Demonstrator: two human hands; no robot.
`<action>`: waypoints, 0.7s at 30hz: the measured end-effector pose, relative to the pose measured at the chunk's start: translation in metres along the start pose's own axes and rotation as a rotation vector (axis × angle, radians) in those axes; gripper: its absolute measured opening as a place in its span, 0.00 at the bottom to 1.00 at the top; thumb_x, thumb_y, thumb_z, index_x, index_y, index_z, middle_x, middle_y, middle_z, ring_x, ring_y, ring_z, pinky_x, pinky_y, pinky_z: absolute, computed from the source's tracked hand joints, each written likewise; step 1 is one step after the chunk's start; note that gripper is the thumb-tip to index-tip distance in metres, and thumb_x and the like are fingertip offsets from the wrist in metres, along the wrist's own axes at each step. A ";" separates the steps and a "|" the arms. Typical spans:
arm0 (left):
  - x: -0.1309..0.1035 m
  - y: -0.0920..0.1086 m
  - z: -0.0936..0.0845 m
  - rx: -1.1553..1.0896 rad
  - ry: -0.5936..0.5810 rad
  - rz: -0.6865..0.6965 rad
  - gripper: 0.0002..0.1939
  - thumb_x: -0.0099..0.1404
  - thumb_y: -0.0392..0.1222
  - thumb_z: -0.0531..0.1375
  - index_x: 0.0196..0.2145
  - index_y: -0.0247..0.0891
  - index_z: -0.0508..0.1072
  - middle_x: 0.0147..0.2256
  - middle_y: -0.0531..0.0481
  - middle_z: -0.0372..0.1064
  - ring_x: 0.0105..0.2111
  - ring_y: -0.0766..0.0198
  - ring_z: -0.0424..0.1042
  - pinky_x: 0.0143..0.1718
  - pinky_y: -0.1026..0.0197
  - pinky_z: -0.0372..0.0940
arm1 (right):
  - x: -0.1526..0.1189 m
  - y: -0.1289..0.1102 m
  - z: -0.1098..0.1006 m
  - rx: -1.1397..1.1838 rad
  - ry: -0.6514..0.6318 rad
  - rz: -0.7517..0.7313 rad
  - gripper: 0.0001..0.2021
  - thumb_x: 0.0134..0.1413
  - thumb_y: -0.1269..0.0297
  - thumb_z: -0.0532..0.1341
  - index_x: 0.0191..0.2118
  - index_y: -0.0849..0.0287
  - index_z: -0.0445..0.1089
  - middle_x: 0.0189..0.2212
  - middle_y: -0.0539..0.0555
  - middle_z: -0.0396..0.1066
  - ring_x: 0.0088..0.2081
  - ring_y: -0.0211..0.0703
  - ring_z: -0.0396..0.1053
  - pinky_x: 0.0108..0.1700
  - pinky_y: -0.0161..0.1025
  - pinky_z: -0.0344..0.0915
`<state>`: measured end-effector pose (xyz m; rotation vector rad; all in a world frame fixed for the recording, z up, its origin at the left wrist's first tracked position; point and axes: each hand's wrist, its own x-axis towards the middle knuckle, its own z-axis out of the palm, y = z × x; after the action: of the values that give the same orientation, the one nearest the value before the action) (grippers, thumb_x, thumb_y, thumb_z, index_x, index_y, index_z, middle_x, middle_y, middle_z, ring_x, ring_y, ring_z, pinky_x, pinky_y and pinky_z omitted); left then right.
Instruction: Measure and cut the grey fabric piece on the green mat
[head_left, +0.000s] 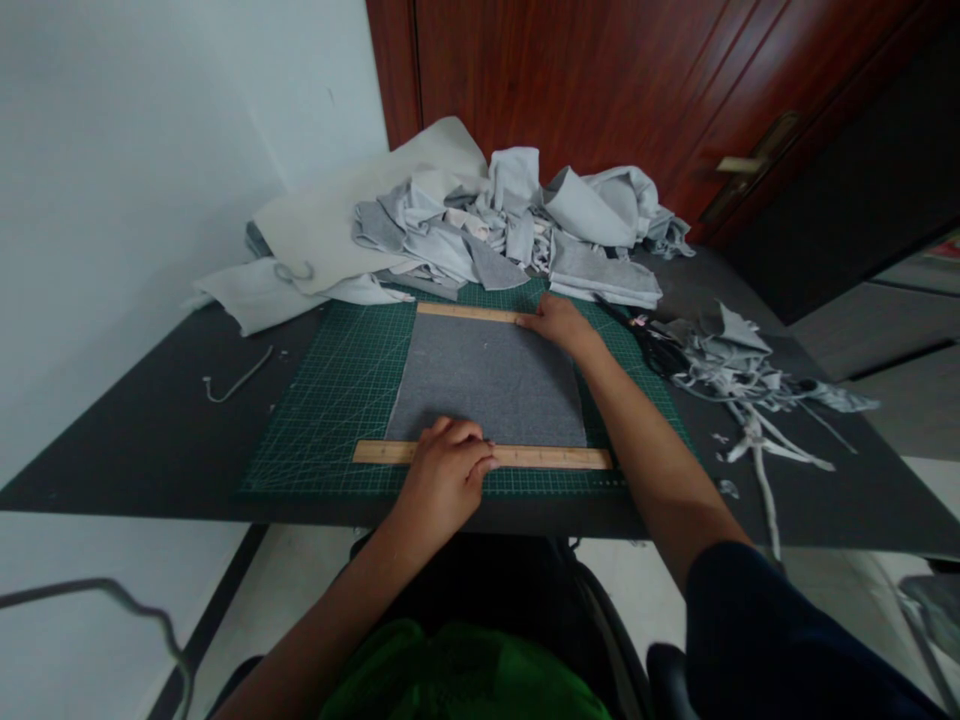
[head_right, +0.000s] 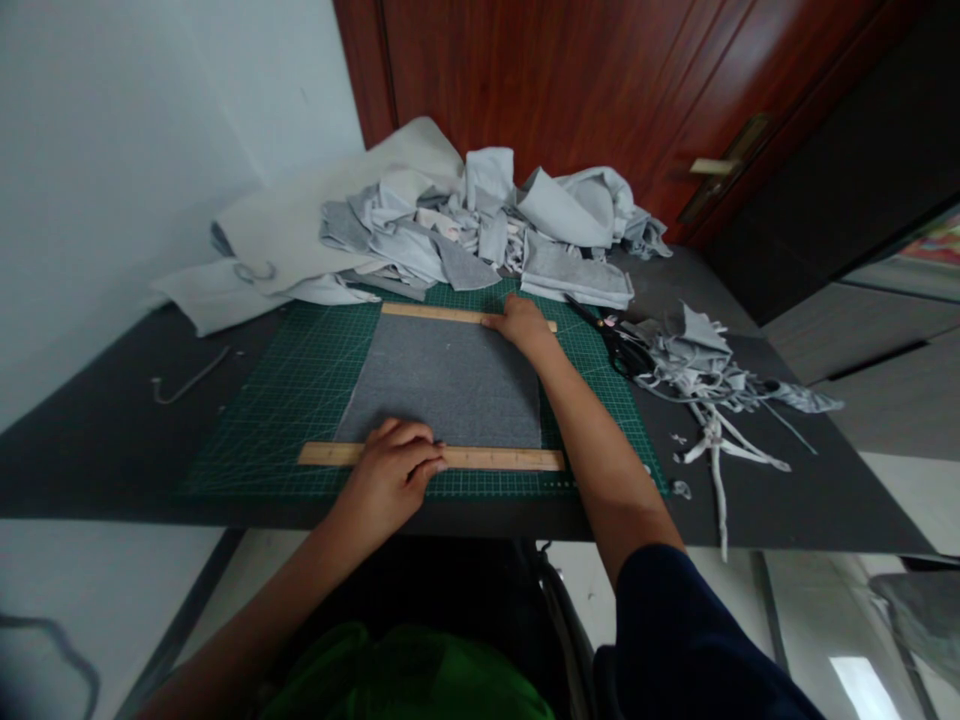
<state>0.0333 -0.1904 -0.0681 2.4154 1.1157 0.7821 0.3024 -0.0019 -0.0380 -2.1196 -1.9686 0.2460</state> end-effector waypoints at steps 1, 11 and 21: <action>0.000 0.000 0.000 0.002 -0.002 -0.003 0.04 0.66 0.33 0.66 0.34 0.39 0.79 0.38 0.50 0.74 0.41 0.55 0.67 0.43 0.53 0.60 | 0.000 0.000 0.000 -0.001 0.001 0.001 0.17 0.60 0.51 0.65 0.45 0.61 0.73 0.45 0.68 0.78 0.47 0.64 0.76 0.48 0.53 0.71; -0.001 -0.003 0.004 0.016 0.023 0.008 0.03 0.66 0.34 0.66 0.34 0.39 0.80 0.37 0.50 0.74 0.41 0.55 0.67 0.42 0.52 0.59 | 0.000 0.002 0.002 0.001 0.012 -0.004 0.17 0.60 0.51 0.65 0.45 0.61 0.72 0.44 0.66 0.78 0.46 0.62 0.75 0.47 0.51 0.71; -0.001 -0.001 0.003 0.022 0.014 0.001 0.03 0.67 0.34 0.66 0.35 0.39 0.80 0.37 0.50 0.74 0.40 0.55 0.67 0.42 0.52 0.60 | 0.000 0.001 0.001 0.003 0.007 -0.009 0.18 0.60 0.51 0.65 0.45 0.61 0.72 0.43 0.65 0.78 0.46 0.61 0.75 0.47 0.50 0.70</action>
<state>0.0341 -0.1908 -0.0712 2.4326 1.1339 0.7921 0.3033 -0.0017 -0.0397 -2.1061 -1.9721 0.2390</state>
